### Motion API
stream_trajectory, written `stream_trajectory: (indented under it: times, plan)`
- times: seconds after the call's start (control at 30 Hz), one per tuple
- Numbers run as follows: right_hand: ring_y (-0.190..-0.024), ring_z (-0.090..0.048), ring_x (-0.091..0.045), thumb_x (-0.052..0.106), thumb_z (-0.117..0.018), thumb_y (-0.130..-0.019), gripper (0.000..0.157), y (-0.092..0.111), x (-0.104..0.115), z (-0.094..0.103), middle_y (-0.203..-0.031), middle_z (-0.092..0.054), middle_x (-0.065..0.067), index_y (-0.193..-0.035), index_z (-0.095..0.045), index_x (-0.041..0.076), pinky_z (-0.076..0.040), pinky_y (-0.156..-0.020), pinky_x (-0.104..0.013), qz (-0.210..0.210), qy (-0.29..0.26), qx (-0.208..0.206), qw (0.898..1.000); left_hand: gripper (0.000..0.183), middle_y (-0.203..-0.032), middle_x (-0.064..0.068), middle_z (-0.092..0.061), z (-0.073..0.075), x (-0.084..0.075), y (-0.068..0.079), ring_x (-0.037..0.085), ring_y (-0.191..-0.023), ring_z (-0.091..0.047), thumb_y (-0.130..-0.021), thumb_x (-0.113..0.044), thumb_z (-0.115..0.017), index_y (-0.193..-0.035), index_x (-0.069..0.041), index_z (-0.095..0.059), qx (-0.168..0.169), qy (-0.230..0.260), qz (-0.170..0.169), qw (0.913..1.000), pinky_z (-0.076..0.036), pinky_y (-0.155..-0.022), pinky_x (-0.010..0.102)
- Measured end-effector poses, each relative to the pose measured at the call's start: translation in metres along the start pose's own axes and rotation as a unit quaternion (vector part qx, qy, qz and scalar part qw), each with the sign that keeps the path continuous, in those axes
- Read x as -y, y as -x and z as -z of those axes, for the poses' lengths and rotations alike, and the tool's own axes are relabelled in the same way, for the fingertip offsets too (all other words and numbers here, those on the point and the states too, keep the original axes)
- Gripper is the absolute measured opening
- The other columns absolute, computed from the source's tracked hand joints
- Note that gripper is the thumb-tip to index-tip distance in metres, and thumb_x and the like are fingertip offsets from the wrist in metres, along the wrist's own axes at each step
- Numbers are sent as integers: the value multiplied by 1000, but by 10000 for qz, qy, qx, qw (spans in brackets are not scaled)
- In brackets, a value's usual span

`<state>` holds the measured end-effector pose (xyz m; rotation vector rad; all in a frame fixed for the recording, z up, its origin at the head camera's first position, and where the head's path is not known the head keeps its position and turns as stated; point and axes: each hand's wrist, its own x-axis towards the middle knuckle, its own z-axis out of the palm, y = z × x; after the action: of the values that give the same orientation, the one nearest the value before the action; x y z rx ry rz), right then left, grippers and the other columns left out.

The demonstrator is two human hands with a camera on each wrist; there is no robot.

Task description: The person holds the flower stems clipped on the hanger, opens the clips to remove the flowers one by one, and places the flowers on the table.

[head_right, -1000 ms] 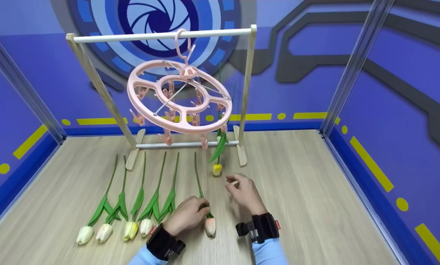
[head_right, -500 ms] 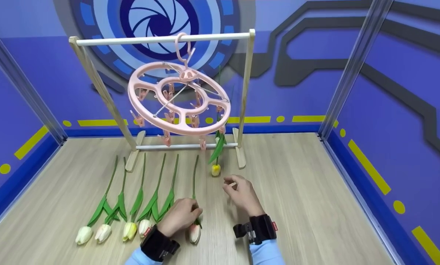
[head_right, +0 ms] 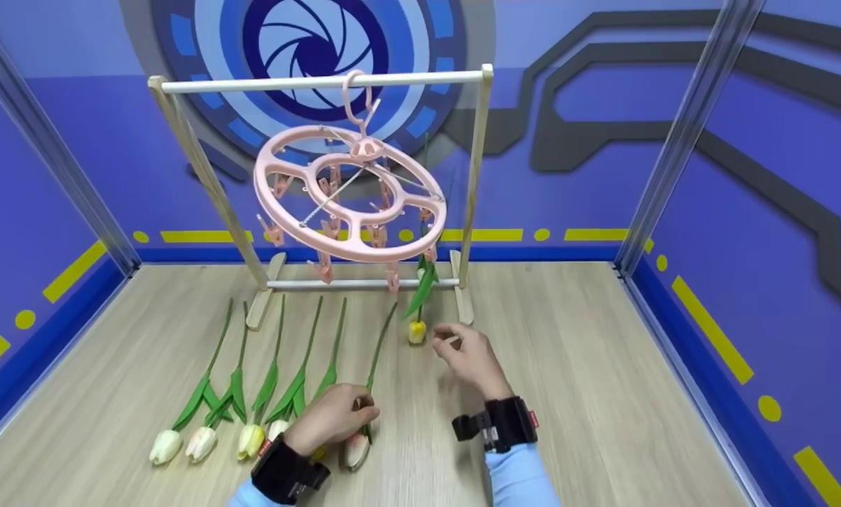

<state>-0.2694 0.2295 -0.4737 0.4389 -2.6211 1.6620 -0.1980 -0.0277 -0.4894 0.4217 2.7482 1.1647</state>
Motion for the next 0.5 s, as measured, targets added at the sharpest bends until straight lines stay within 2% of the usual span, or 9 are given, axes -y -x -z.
stream_trajectory:
  times: [0.1,0.23,0.33,0.5]
  plan:
    - [-95,-68,-22,12,-59,-105,33,-13,8,10,-120,-69,-19,-133,-64,-4,-56,-78,-27,-290,52,-26,9996,14,-83,6,-68,8,-2,-1,13,-63,-50,-96,-13,-70,-86,-4,-72,150,-61,-19,9999,-44,-61,30]
    - [-99,-68,-26,14,-58,-105,35,-33,18,23,-121,-68,-22,-134,-62,-5,-58,-83,-35,-406,139,18,9991,18,-107,17,-71,20,-9,-2,17,-74,-56,-98,-17,-69,-103,0,-74,229,-132,17,9996,-51,-71,38]
    - [-100,-67,-28,13,-57,-106,35,-47,24,32,-121,-67,-23,-134,-61,-7,-58,-83,-35,-345,258,23,9991,20,-111,18,-71,29,-17,-4,16,-75,-57,-97,-16,-70,-107,1,-74,156,-264,-91,9995,-52,-69,37]
    - [-99,-66,-25,11,-57,-105,33,-66,35,43,-122,-66,-24,-132,-62,-7,-56,-78,-26,-214,412,-102,9989,23,-107,15,-70,42,-32,-13,13,-67,-55,-98,-15,-70,-113,2,-72,134,-391,-202,9989,-48,-59,29]
